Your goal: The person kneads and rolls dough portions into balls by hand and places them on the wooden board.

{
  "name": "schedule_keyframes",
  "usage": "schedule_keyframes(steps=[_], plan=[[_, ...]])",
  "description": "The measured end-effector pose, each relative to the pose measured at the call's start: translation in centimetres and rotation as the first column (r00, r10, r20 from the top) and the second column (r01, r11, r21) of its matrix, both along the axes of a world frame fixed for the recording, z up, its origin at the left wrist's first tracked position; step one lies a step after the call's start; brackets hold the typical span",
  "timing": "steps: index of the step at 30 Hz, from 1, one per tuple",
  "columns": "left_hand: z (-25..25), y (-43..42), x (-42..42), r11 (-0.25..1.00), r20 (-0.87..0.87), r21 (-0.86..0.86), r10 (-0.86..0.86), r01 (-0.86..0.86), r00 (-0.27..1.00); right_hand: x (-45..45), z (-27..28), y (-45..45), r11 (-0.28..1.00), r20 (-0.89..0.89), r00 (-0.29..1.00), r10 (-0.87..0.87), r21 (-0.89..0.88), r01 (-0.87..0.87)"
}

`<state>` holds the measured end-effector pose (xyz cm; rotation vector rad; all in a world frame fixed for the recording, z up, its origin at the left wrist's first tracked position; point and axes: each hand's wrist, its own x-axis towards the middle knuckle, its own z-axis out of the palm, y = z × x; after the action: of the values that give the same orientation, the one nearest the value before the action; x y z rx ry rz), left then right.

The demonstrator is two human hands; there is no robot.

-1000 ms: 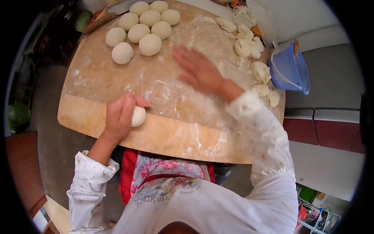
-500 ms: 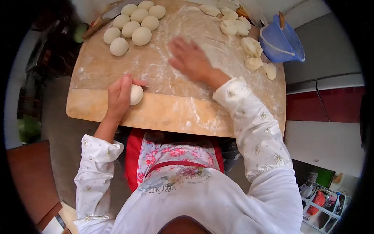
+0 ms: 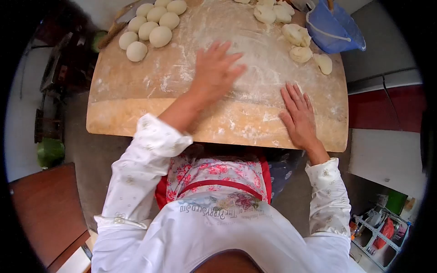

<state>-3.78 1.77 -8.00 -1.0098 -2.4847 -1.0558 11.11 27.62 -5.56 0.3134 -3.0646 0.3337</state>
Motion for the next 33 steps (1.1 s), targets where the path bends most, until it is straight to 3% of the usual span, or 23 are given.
schedule_keyframes(steps=[1, 4, 5, 8, 11, 12, 13, 16, 19, 21, 23, 26, 29, 32, 33], plan=[[1.0, 1.5, 0.1, 0.987, -0.148, -0.143, 0.052, -0.074, 0.988, 0.0, 0.0, -0.1, 1.000, -0.004, 1.000, -0.007, -0.016, 0.007], [1.6, -0.4, -2.8, 0.925, -0.315, -0.292, 0.148, -0.244, 0.937, 0.1, 0.0, 0.2, 0.999, -0.008, 1.000, -0.012, -0.041, 0.012], [3.0, -2.4, -3.1, 0.885, -0.252, -0.382, 0.177, -0.266, 0.951, 0.0, -0.1, 0.1, 0.999, -0.015, 1.000, -0.015, -0.048, 0.014], [4.0, -8.4, -3.0, 0.821, -0.037, -0.571, -0.009, -0.014, 0.999, -0.1, -0.3, 0.2, 0.997, -0.049, 0.998, -0.027, -0.076, 0.023], [4.9, -6.6, 1.7, 0.860, 0.325, -0.353, -0.256, 0.368, 0.910, 0.0, -0.3, -0.1, 0.994, -0.065, 0.997, -0.040, -0.101, 0.033], [4.3, -4.2, 3.4, 0.860, 0.264, -0.327, -0.315, 0.392, 0.912, -0.1, -0.2, -0.2, 0.994, -0.070, 0.997, -0.041, -0.102, 0.033], [4.9, -1.6, 4.9, 0.828, 0.101, -0.458, -0.315, 0.325, 0.944, -0.2, -0.2, -0.2, 0.993, -0.073, 0.996, -0.047, -0.116, 0.038], [3.1, 4.7, 2.6, 0.867, -0.230, -0.498, -0.154, 0.020, 0.961, 0.1, -0.4, -0.1, 0.990, -0.078, 0.995, -0.057, -0.136, 0.046], [2.8, 4.5, -3.7, 0.892, -0.355, -0.429, -0.023, -0.141, 0.934, 0.1, -0.6, 0.1, 0.988, -0.089, 0.995, -0.051, -0.150, 0.037], [3.6, 0.6, -5.7, 0.815, -0.346, -0.559, -0.065, -0.150, 0.936, 0.0, -0.6, 0.1, 0.985, -0.101, 0.993, -0.055, -0.170, 0.037], [4.1, -4.1, -5.5, 0.765, -0.133, -0.642, -0.189, 0.061, 0.973, 0.0, -0.7, 0.1, 0.983, -0.097, 0.994, -0.059, -0.179, 0.041], [4.7, -5.7, 1.1, 0.907, 0.354, -0.176, -0.304, 0.382, 0.885, 0.0, -0.5, -0.1, 0.987, -0.105, 0.992, -0.067, -0.151, 0.050], [3.5, -1.2, 3.7, 0.939, -0.005, -0.198, -0.286, 0.280, 0.958, -0.2, -0.6, -0.6, 0.991, -0.111, 0.992, -0.058, -0.125, 0.044], [2.3, 4.2, 2.4, 0.943, -0.084, -0.256, -0.240, 0.212, 0.967, -0.5, -0.7, -0.7, 0.989, -0.125, 0.990, -0.062, -0.144, 0.044], [2.2, 4.8, 1.4, 0.967, -0.041, -0.172, -0.196, 0.186, 0.980, -0.4, -0.8, -0.6, 0.986, -0.129, 0.989, -0.071, -0.158, 0.050]])
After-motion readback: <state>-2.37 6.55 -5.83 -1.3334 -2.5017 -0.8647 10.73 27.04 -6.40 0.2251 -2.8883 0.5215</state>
